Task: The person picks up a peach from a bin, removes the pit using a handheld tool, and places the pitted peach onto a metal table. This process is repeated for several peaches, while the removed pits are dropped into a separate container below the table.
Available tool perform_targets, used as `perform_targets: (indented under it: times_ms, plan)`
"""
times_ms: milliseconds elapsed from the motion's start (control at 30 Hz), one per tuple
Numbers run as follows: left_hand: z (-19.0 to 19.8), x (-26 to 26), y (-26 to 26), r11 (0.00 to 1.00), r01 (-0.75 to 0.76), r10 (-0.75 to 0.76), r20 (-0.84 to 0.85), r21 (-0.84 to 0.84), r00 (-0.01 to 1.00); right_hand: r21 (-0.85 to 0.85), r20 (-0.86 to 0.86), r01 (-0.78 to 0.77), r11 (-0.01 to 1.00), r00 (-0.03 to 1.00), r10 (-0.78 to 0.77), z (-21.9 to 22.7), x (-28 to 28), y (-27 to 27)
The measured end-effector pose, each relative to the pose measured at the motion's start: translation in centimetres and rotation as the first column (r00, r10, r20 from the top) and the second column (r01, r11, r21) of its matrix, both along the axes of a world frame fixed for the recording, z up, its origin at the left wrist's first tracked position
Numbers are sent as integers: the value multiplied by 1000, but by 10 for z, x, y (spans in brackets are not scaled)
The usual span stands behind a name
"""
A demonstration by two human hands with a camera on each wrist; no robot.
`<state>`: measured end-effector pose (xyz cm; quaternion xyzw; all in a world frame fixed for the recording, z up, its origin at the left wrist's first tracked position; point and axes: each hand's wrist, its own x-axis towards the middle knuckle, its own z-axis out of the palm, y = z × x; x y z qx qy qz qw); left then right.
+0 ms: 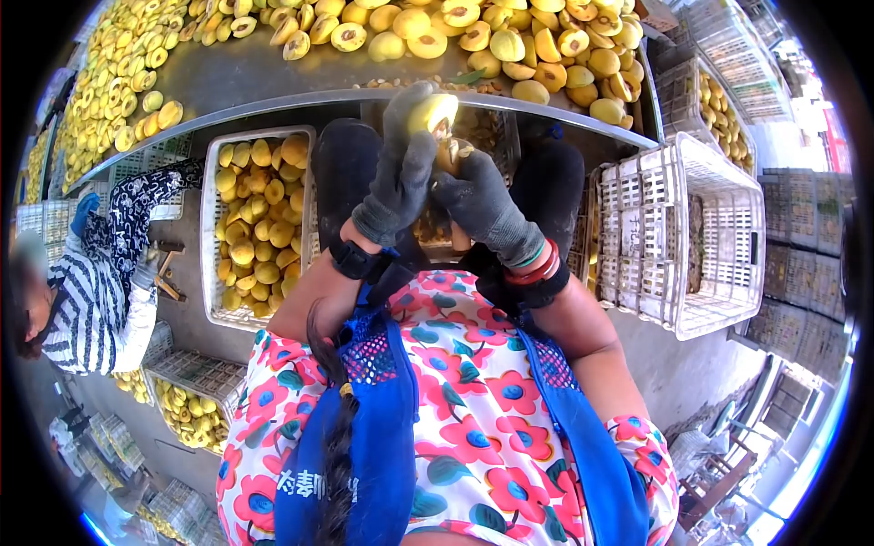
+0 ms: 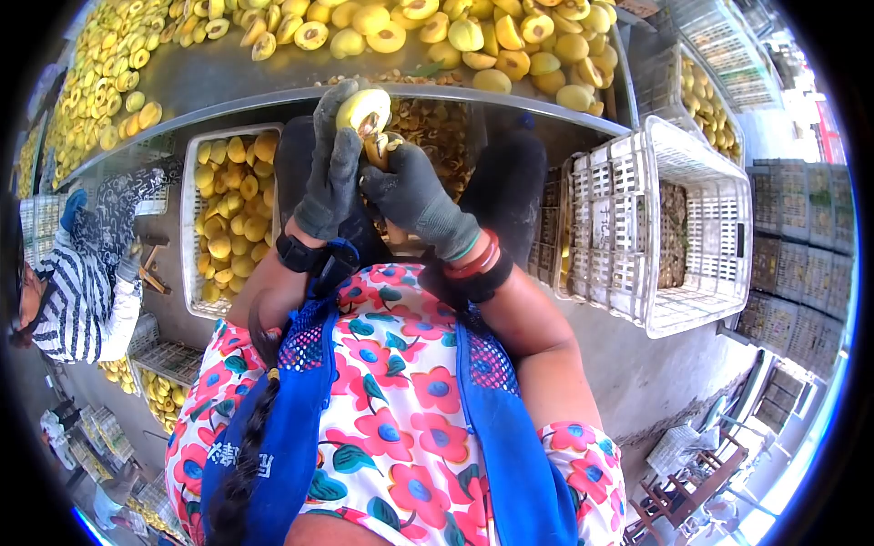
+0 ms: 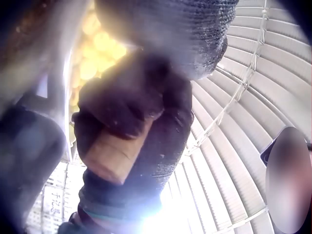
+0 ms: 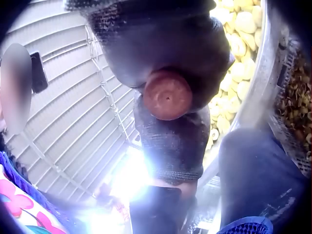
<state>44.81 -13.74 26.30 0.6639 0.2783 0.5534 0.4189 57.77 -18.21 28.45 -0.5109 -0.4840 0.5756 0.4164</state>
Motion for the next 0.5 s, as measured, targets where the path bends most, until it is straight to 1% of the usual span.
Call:
perform_targets:
  times_ms: [67, 100, 167, 200, 267, 333, 367, 400, 467, 500]
  plan:
    - [4, -4, 3, 996, 88, -88, -15, -31, 996, -130, -164, -73, 989, 985, 51, 3, 6, 1]
    - [7, -5, 5, 991, 111, -109, 34, -78, 993, -187, -246, -116, 975, 967, 68, 5, 7, 3]
    - [10, -3, 7, 970, 169, -146, 137, -173, 980, -25, -138, -41, 999, 990, 37, -2, 4, 1]
    - [11, -3, 9, 964, 146, -118, 132, -223, 984, 57, -85, -10, 998, 996, 15, -3, 2, -1]
    - [13, -4, 10, 943, 88, -55, 111, -322, 992, 126, -64, -22, 992, 998, 30, 0, -3, -4]
    - [7, -3, 11, 950, 29, 15, 139, -310, 990, 19, -168, -84, 996, 982, 86, 9, -5, -3]
    - [6, -2, 11, 953, 3, 47, 155, -303, 987, -118, -284, -151, 981, 952, 113, 14, -1, -2]
    - [7, -2, 11, 949, 40, 24, 198, -313, 980, -244, -398, -229, 942, 910, 118, 18, 2, -2]
    - [11, -1, 10, 937, 116, -19, 286, -329, 958, -223, -393, -251, 942, 907, 149, 25, 4, -1]
    - [12, 0, 9, 934, 113, -17, 273, -340, 962, -215, -389, -263, 941, 906, 165, 26, 4, -2]
